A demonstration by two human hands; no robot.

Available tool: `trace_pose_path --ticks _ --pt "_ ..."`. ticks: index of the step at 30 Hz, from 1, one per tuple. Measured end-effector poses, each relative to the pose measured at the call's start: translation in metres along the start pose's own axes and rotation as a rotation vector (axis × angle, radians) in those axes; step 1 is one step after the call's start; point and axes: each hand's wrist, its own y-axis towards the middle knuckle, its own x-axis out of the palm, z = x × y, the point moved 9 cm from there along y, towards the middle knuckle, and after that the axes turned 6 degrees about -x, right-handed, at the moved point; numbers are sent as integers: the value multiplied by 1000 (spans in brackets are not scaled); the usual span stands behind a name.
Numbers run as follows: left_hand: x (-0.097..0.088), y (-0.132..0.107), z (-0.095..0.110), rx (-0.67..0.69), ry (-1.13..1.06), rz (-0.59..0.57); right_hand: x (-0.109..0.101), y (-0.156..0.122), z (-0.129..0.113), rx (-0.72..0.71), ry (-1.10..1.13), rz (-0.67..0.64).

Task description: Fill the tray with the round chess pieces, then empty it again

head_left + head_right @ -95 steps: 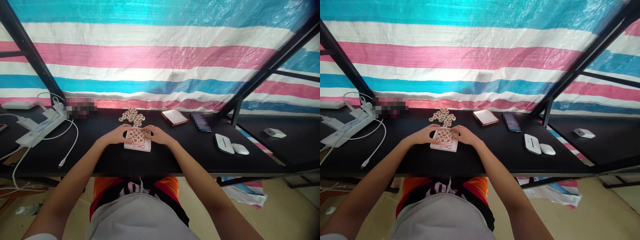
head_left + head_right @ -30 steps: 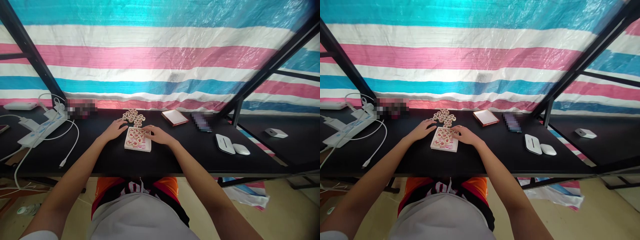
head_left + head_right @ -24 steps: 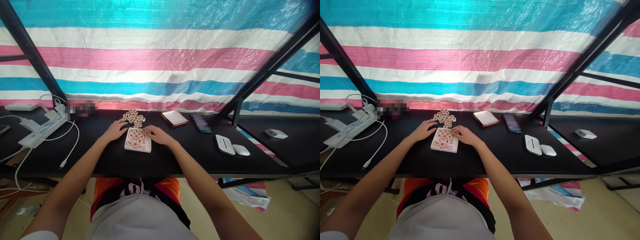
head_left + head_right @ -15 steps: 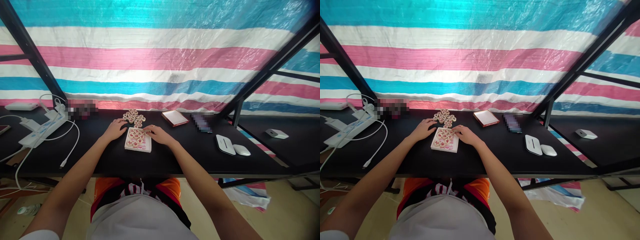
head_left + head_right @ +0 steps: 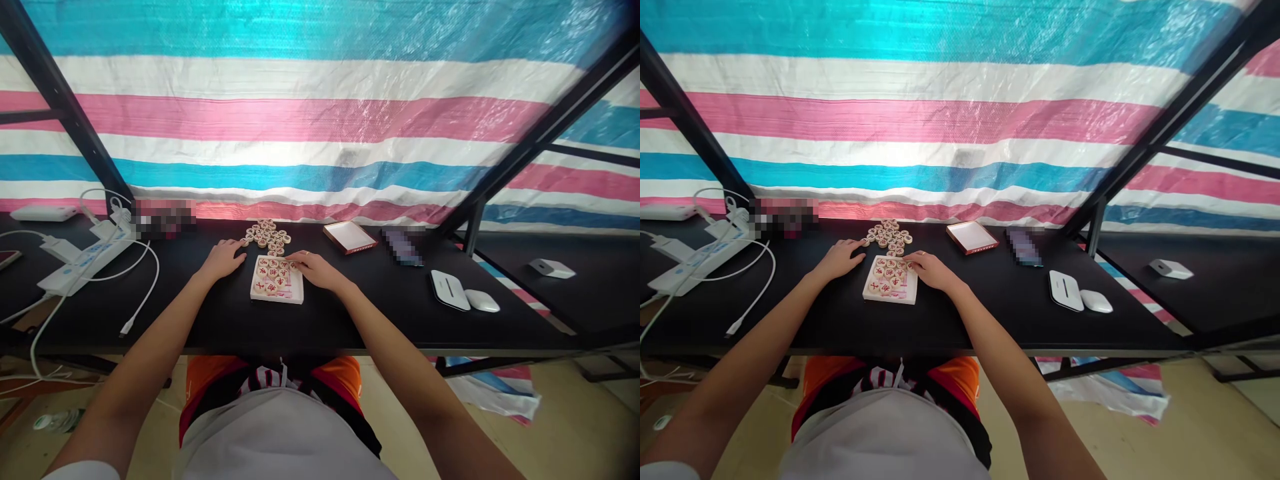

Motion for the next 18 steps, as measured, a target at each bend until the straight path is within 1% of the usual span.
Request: trace_pose_path --ticks 3,6,9,11,15,18 --pt "-4 -4 12 48 -34 27 1 0 2 7 0 -2" --pt "-7 -8 31 147 -66 67 1 0 3 9 4 0" --pt "-4 -11 47 231 -61 60 1 1 1 11 2 0" --pt "4 -10 51 237 -28 18 1 0 1 16 2 -9" --pt "14 -6 45 180 32 -42 1 0 0 9 -2 -9" --pt "15 -4 48 223 67 -84 2 0 2 0 -3 -1"
